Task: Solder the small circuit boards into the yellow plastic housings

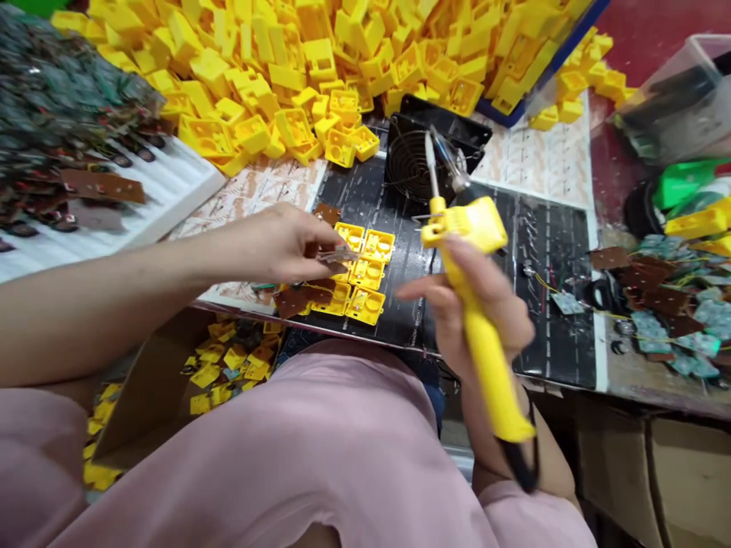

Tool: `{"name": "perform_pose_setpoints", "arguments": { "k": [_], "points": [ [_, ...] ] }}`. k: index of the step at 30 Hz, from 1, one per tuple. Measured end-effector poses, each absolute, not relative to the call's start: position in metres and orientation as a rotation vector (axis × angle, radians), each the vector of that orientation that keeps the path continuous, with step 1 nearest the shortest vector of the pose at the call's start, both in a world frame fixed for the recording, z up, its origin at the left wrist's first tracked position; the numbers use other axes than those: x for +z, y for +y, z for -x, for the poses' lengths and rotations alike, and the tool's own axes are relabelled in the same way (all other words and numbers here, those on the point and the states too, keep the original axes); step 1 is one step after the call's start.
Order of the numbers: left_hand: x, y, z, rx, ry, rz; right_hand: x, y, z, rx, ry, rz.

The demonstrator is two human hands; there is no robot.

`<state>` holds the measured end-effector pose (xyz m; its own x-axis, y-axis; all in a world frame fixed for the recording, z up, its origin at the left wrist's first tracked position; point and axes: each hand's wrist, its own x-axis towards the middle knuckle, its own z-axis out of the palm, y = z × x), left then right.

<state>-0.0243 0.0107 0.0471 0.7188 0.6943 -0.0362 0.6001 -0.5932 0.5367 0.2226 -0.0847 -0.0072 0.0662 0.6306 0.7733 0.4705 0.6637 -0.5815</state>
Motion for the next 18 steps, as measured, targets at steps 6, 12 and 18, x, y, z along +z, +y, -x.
{"name": "perform_pose_setpoints", "arguments": {
  "k": [6,12,18],
  "points": [
    [0.047,0.004,-0.010,0.088,0.894,-2.432,-0.004,-0.085,-0.220,-0.090,-1.980,0.996],
    [0.022,0.001,0.010,0.390,0.708,-1.645,-0.009,-0.088,-0.211,0.115,-1.481,1.074],
    [0.010,-0.031,-0.005,0.655,0.747,-1.698,-0.016,-0.092,-0.200,0.171,-1.315,1.068]
  ]
}}
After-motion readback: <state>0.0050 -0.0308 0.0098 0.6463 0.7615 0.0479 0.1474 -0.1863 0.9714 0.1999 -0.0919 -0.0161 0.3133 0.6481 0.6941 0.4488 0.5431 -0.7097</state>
